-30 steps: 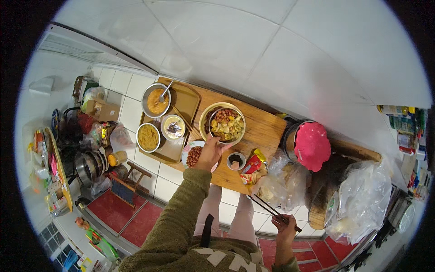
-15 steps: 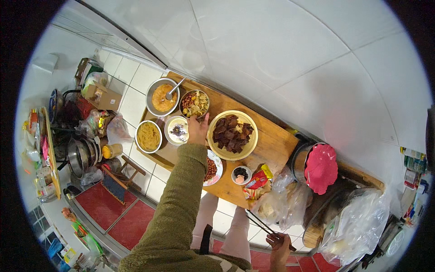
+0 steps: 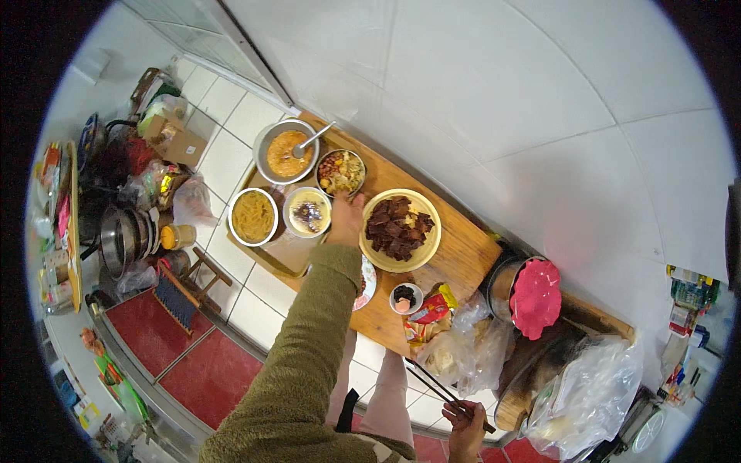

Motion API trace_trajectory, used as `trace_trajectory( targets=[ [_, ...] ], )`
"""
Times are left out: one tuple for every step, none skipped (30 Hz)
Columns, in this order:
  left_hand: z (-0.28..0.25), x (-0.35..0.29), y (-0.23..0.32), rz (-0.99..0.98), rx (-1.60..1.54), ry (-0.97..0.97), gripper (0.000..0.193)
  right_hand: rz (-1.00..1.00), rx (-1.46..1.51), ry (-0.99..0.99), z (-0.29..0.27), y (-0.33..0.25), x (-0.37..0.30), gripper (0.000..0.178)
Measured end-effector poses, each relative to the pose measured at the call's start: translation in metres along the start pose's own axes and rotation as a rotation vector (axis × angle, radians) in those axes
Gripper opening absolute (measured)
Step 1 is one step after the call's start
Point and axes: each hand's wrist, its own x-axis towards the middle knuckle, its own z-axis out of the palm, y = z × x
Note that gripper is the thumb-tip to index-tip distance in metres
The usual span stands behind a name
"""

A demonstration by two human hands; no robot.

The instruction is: The person assembles a wrap by placing cooked ingredients onto a flatbread and rolling it. They use chopsticks to transfer food from bowls and a tray, then fold the wrap by hand and place it on a plate.

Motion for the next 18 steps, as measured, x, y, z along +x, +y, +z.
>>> trace_trajectory(
  targets=[
    [-0.012, -0.010, 0.001, -0.050, 0.007, -0.031, 0.024, -0.004, -0.004, -0.043, 0.003, -0.005, 0.000, 0.041],
    [-0.030, -0.021, 0.008, -0.033, 0.119, -0.192, 0.016, -0.006, -0.014, -0.092, 0.004, -0.010, 0.002, 0.041],
    [-0.014, -0.071, -0.013, -0.061, 0.204, -0.203, 0.016, -0.038, -0.010, -0.079, -0.001, -0.008, 0.003, 0.040],
    [-0.022, -0.101, -0.005, -0.103, 0.166, -0.331, 0.021, -0.058, -0.002, -0.142, -0.002, -0.013, 0.005, 0.040],
    [-0.018, -0.151, 0.002, -0.123, 0.263, -0.388, 0.017, -0.078, -0.002, -0.169, 0.000, -0.020, 0.007, 0.040],
    [-0.023, -0.196, 0.013, -0.140, 0.270, -0.286, 0.020, -0.095, -0.004, -0.219, 0.004, -0.029, 0.009, 0.040],
    [-0.065, -0.217, 0.030, -0.097, 0.243, -0.448, 0.028, -0.091, -0.035, -0.285, 0.009, -0.036, 0.014, 0.038],
    [-0.083, -0.259, 0.044, -0.145, 0.209, -0.335, 0.031, -0.094, -0.061, -0.337, 0.013, -0.042, 0.020, 0.037],
    [-0.104, -0.304, 0.061, -0.075, 0.331, -0.364, 0.031, -0.135, -0.075, -0.407, 0.020, -0.050, 0.026, 0.040],
    [-0.120, -0.349, 0.080, -0.070, 0.321, -0.229, 0.033, -0.164, -0.100, -0.494, 0.030, -0.058, 0.030, 0.042],
    [-0.163, -0.380, 0.095, -0.042, 0.310, -0.368, 0.035, -0.177, -0.165, -0.542, 0.047, -0.067, 0.026, 0.042],
    [-0.173, -0.431, 0.115, -0.043, 0.320, -0.206, 0.034, -0.178, -0.177, -0.587, 0.057, -0.072, 0.030, 0.040],
    [-0.200, -0.472, 0.131, 0.006, 0.308, -0.156, 0.035, -0.167, -0.227, -0.686, 0.069, -0.078, 0.032, 0.040],
    [-0.231, -0.510, 0.141, 0.051, 0.289, -0.101, 0.036, -0.154, -0.281, -0.787, 0.084, -0.080, 0.033, 0.040],
    [-0.264, -0.544, 0.147, 0.128, 0.238, -0.033, 0.035, -0.170, -0.314, -0.858, 0.102, -0.080, 0.018, 0.042],
    [-0.295, -0.578, 0.147, 0.196, 0.186, 0.033, 0.034, -0.188, -0.343, -0.926, 0.116, -0.084, -0.005, 0.043],
    [-0.319, -0.609, 0.148, 0.278, 0.139, 0.095, 0.032, -0.240, -0.399, -1.059, 0.128, -0.084, -0.024, 0.047],
    [-0.341, -0.643, 0.146, 0.414, 0.112, 0.131, 0.030, -0.193, -0.405, -1.102, 0.144, -0.076, -0.033, 0.045]
  ],
)
